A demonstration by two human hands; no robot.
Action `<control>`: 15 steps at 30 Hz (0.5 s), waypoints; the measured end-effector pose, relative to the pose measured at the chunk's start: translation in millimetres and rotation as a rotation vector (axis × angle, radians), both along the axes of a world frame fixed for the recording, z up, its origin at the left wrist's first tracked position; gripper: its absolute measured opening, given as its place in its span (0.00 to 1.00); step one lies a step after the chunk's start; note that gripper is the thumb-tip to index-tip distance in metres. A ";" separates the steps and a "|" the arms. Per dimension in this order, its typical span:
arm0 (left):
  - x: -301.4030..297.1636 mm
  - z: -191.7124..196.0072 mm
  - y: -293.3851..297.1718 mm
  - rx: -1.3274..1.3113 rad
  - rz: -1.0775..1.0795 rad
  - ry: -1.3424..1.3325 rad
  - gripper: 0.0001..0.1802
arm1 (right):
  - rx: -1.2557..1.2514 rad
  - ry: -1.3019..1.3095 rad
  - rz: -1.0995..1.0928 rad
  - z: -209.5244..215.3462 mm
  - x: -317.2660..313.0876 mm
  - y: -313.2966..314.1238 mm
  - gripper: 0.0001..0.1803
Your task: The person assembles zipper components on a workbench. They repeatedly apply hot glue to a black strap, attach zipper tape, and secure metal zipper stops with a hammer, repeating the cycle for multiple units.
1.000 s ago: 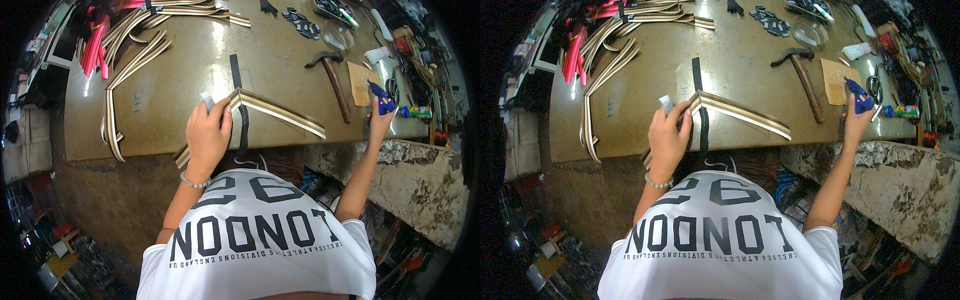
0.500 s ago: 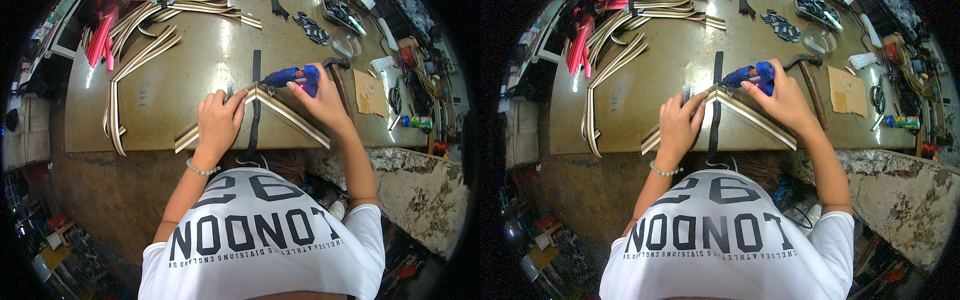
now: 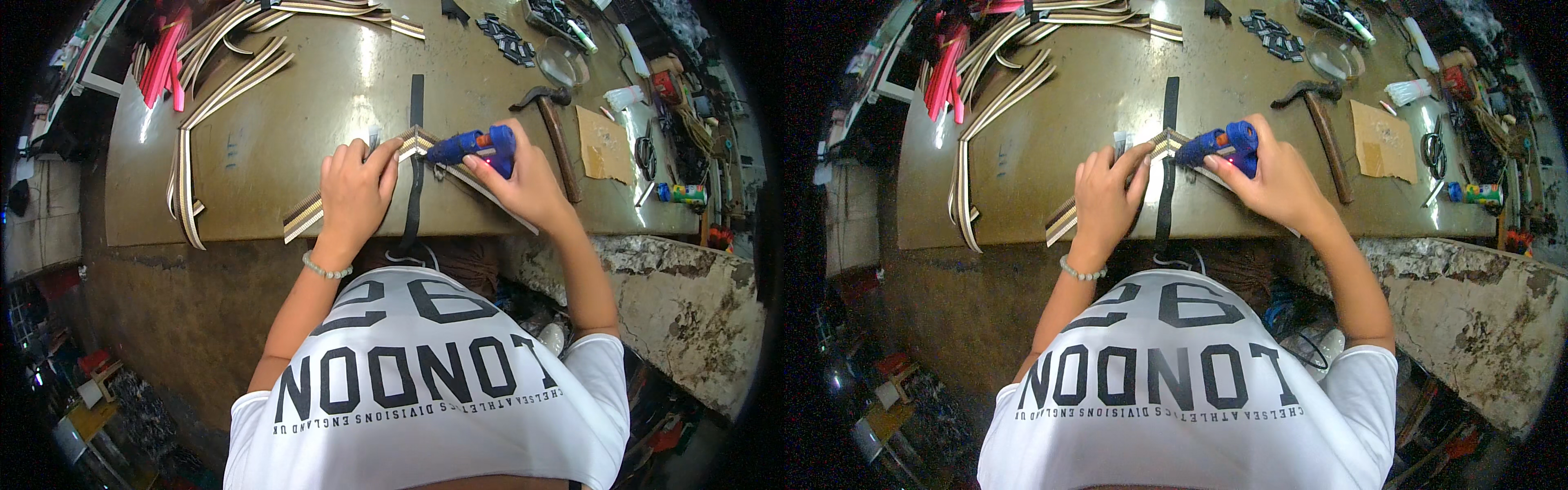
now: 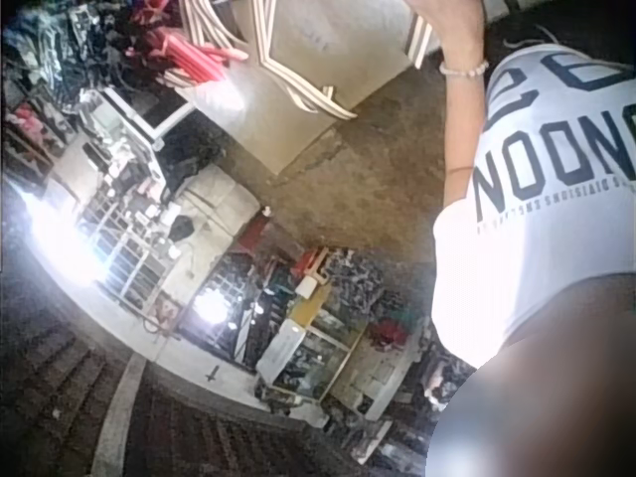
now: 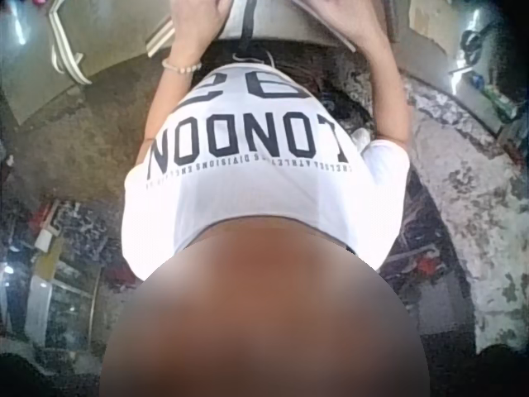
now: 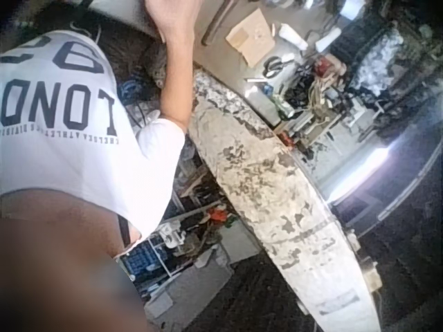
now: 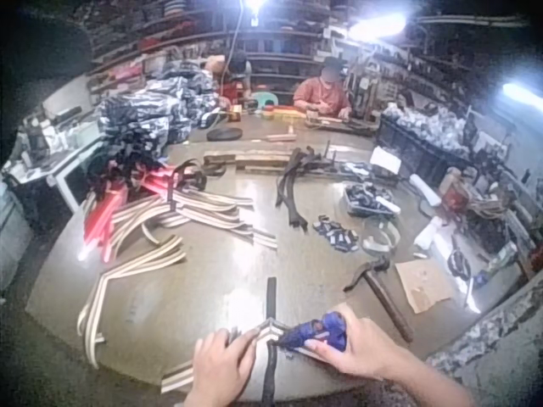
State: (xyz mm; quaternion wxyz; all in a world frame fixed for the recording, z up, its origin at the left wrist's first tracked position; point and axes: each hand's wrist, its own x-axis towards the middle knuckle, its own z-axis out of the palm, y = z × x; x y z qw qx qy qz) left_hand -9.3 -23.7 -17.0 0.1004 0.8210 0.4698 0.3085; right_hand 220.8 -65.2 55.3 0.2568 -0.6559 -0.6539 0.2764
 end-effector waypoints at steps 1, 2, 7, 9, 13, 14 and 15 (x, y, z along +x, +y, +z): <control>0.2 0.1 0.0 0.002 -0.001 0.000 0.12 | -0.030 -0.008 0.000 2.5 -1.3 -4.3 0.25; 0.2 0.3 0.0 -0.001 0.001 0.011 0.12 | -0.040 0.004 -0.008 3.4 -2.6 -8.1 0.24; 1.0 -1.6 1.1 0.021 -0.001 -0.005 0.16 | -0.070 0.257 -0.078 -13.0 29.5 -31.0 0.22; 0.0 -4.0 0.8 -0.006 0.009 -0.078 0.18 | 0.175 0.520 -0.331 -28.1 66.9 -41.1 0.19; -7.1 -2.1 1.1 0.022 -0.080 -0.425 0.20 | 0.564 0.003 -1.020 -44.6 144.5 -43.7 0.27; -8.4 0.9 0.8 -0.068 -0.193 -0.556 0.20 | 0.418 -0.191 -0.987 -37.1 152.5 -53.3 0.28; -9.3 5.1 -1.8 -0.210 -0.253 -0.631 0.21 | 0.158 -0.306 -1.063 -28.7 152.6 -62.9 0.29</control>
